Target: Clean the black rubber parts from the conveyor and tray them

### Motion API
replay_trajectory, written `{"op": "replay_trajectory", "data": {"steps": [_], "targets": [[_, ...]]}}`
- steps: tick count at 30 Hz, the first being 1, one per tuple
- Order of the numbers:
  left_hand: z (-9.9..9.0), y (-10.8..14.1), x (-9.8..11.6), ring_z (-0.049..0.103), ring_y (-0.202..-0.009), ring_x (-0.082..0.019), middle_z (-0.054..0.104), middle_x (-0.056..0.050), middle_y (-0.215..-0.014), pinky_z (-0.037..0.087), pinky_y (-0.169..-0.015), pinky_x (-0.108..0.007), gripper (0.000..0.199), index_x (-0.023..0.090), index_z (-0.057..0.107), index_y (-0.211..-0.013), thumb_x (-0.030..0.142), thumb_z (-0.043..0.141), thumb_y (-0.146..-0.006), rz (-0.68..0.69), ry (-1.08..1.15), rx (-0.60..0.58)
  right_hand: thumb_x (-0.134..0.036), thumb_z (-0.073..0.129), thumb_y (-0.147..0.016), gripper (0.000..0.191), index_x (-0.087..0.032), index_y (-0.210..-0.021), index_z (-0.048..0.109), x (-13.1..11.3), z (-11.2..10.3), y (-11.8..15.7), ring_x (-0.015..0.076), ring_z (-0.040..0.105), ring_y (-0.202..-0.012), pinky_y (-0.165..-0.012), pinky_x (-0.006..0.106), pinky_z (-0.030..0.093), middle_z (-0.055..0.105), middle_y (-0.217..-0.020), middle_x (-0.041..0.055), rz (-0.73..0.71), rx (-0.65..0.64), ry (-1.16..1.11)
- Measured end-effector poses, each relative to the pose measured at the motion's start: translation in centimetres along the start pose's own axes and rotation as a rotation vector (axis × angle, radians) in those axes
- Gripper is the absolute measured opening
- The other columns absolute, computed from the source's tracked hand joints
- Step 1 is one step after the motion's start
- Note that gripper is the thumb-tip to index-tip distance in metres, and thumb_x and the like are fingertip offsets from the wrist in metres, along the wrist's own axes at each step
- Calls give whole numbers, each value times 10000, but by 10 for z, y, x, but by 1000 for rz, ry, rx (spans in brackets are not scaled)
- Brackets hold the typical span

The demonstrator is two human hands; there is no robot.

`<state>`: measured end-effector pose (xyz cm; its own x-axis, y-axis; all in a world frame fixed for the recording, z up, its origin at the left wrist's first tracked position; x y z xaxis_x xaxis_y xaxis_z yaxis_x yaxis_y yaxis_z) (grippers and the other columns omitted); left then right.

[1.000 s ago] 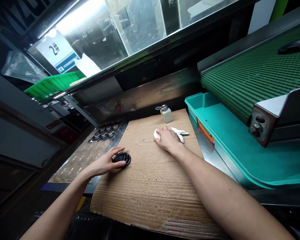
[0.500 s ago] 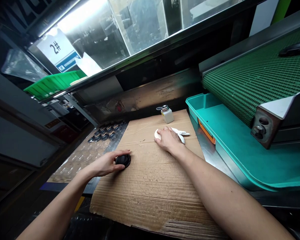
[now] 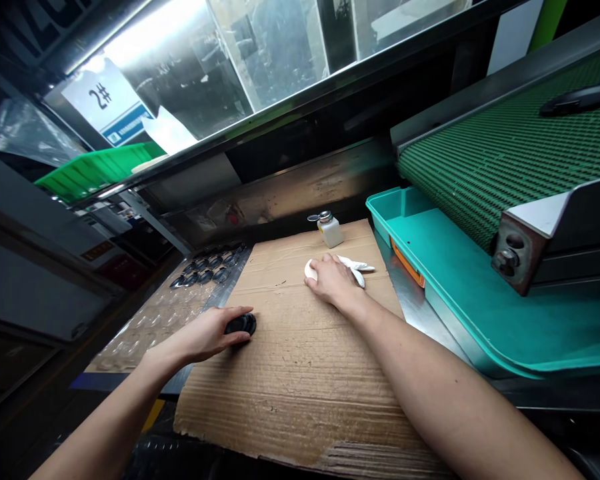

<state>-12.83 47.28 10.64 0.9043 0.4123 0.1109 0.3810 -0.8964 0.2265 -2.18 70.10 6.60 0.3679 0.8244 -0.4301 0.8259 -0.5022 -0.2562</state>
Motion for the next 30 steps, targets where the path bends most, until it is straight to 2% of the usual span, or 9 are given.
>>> {"op": "replay_trajectory", "data": {"steps": [8,12,16,19,22,26,30], "targets": [[7,-2,-1,498,-1303,-264,553,-29,-1413,372,-1106,-388,626,320,517,-1394,328,653,-783,65,119,-52,-472,563,-877,370,-242,-1156,648,0,-1,0,272,538,-1056,-860,347,399,588,-1070,99,6,-14,-18],[9,-2,9,466,-1326,-245,539,-30,-1421,334,-1143,-394,534,299,530,-1381,315,571,-848,151,114,-57,-476,554,-887,368,-240,-1152,649,-1,-2,1,271,537,-1054,-871,349,399,586,-1086,103,-1,-10,-23],[10,-3,20,504,-1277,-240,559,-65,-1373,369,-1113,-374,430,262,580,-1324,325,472,-912,203,56,-16,-472,556,-886,360,-238,-1143,651,-1,-3,1,271,538,-1051,-868,349,402,589,-1079,102,8,-17,-21],[10,-4,16,528,-1251,-252,558,-85,-1366,388,-1089,-370,446,246,560,-1344,368,433,-934,153,-15,26,-476,550,-887,354,-232,-1120,657,-2,-3,1,270,540,-1046,-855,346,407,589,-1072,104,5,-17,-18],[7,-2,7,539,-1246,-286,551,-112,-1389,402,-1065,-394,537,228,467,-1429,427,433,-931,79,-77,61,-470,565,-876,349,-234,-1115,658,-2,-3,0,269,542,-1038,-861,347,404,592,-1070,101,2,-5,-14],[5,-2,1,645,-1063,-329,662,-143,-1213,484,-908,-423,594,235,428,-1456,496,423,-922,-28,-164,68,-472,561,-876,358,-233,-1126,655,-1,-3,0,267,543,-1032,-853,345,399,591,-1074,102,-2,1,-11],[5,-5,8,655,-1031,-348,683,-170,-1142,494,-867,-430,590,200,467,-1424,519,377,-936,-34,-190,77,-482,558,-878,362,-232,-1119,660,-1,-3,0,265,543,-1027,-836,337,398,594,-1069,100,3,-5,-9]]}}
Point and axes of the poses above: each hand's wrist, its own y-axis away from the middle knuckle, its own z-axis out of the palm, x = y × z, the point moved 9 cm from there along -y, towards the middle knuckle
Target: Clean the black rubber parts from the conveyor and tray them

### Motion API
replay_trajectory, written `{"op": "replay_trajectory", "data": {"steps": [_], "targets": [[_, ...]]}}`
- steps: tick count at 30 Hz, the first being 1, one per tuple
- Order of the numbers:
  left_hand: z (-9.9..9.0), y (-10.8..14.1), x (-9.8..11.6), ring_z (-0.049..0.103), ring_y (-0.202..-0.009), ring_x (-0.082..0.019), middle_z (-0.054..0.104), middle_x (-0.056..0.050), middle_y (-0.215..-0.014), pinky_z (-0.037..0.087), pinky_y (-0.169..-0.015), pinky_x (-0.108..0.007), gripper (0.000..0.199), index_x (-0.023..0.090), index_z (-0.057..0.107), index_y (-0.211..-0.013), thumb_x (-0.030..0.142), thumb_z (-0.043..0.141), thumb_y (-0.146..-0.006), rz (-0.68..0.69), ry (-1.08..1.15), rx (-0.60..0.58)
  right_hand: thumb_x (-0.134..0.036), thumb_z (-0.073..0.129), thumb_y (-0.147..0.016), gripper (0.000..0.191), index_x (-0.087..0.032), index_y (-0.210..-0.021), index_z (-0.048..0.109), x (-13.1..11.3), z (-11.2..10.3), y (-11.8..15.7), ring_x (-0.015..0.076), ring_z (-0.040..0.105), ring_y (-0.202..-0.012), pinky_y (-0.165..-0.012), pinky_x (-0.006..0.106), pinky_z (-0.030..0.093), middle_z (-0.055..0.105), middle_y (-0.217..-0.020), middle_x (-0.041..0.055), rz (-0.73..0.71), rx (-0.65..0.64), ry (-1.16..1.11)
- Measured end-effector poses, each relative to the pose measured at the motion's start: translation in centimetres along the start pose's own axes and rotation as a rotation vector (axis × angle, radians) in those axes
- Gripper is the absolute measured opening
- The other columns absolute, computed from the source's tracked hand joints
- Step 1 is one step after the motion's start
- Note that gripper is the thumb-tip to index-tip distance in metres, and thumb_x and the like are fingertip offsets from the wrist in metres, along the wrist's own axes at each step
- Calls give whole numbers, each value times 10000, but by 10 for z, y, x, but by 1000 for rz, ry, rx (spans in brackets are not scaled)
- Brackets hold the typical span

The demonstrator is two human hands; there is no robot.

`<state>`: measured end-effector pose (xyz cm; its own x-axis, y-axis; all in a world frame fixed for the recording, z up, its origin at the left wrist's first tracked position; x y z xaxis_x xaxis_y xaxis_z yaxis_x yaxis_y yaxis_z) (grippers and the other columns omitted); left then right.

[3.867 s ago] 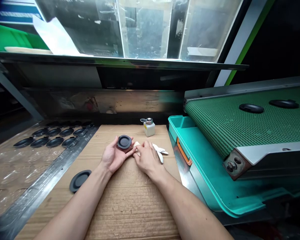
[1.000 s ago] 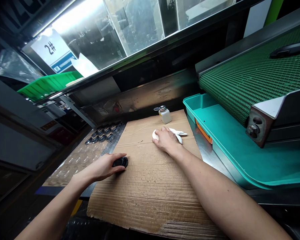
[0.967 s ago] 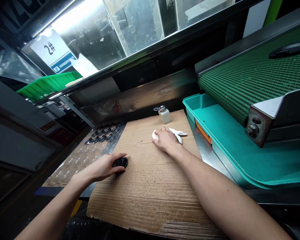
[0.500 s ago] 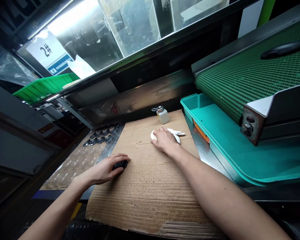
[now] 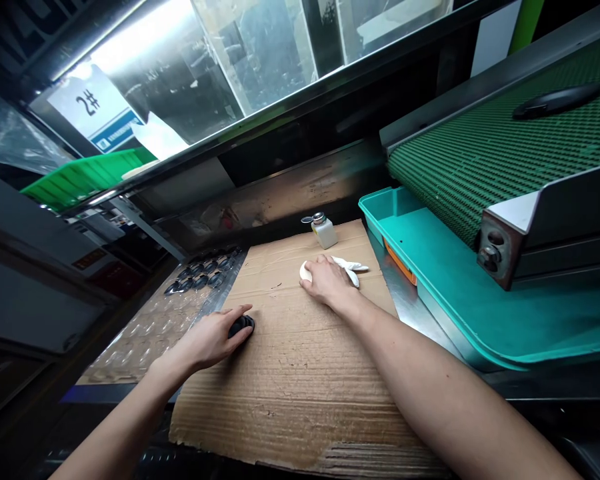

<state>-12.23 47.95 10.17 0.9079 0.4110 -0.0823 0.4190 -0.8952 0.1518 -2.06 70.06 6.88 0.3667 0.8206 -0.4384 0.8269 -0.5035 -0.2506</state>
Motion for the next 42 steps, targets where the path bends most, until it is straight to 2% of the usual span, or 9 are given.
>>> {"op": "replay_trajectory", "data": {"steps": [4,10,17,25,29,32,35,38,42], "targets": [[-4,3,-1,658,-1017,-346,686,-170,-1131,493,-866,-434,617,190,429,-1448,532,386,-937,-25,43,3,-462,571,-874,372,-249,-1170,646,-1,-2,1,267,547,-1022,-853,344,396,598,-1070,94,-11,15,3],[2,5,3,515,-1282,-289,525,-97,-1433,386,-1072,-384,627,230,387,-1482,410,518,-895,63,166,-45,-460,567,-878,384,-251,-1193,636,0,0,0,270,540,-1035,-864,349,392,590,-1081,95,2,-2,7],[9,-1,2,513,-1270,-252,540,-68,-1406,373,-1089,-355,567,243,472,-1416,353,554,-866,87,227,5,-472,572,-873,380,-242,-1167,645,0,1,0,272,531,-1050,-859,355,396,587,-1083,96,-3,8,1],[-24,-52,-28,533,-1256,-289,580,-96,-1368,372,-1101,-392,611,206,543,-1349,361,640,-766,112,300,127,-467,549,-873,350,-221,-1097,657,-1,0,-2,264,533,-1040,-861,361,419,594,-1060,101,4,31,0],[2,-71,-42,532,-1273,-317,600,-62,-1360,377,-1113,-410,583,256,618,-1288,391,676,-725,124,394,-2,-486,554,-847,367,-209,-1061,666,-5,-4,-4,264,550,-1020,-838,362,457,607,-1053,100,8,18,9],[15,-81,-64,507,-1301,-335,599,-47,-1365,381,-1118,-426,619,304,634,-1275,479,718,-687,94,430,45,-506,568,-829,403,-205,-1075,676,-4,-10,-8,285,547,-1041,-832,385,481,606,-1071,118,16,26,21],[0,-92,-65,481,-1307,-400,572,-99,-1387,393,-1093,-505,735,287,665,-1248,567,775,-578,75,389,54,-494,578,-825,408,-183,-1067,685,-3,-13,-10,293,549,-1048,-861,406,485,606,-1076,136,42,12,9],[-64,-114,-13,508,-1272,-427,587,-133,-1361,387,-1068,-561,743,260,680,-1231,614,758,-583,82,319,91,-482,593,-816,406,-163,-1052,681,-6,-15,-9,292,557,-1028,-873,420,485,608,-1063,148,40,17,7],[-173,-170,170,659,-1084,-319,690,-79,-1218,499,-942,-385,549,265,694,-1194,576,664,-742,427,380,-28,-363,628,-773,343,-174,-1058,656,-14,-12,-11,303,562,-993,-821,449,496,612,-1054,154,18,93,58]]}}
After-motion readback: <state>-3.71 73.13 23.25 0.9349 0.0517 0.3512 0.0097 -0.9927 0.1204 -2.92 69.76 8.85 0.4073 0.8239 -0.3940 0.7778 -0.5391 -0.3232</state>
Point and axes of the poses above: each hand's wrist, its own y-axis away from the middle knuckle, its own z-axis out of the palm, x = y × z, the point moved 9 cm from there along -y, towards the middle knuckle
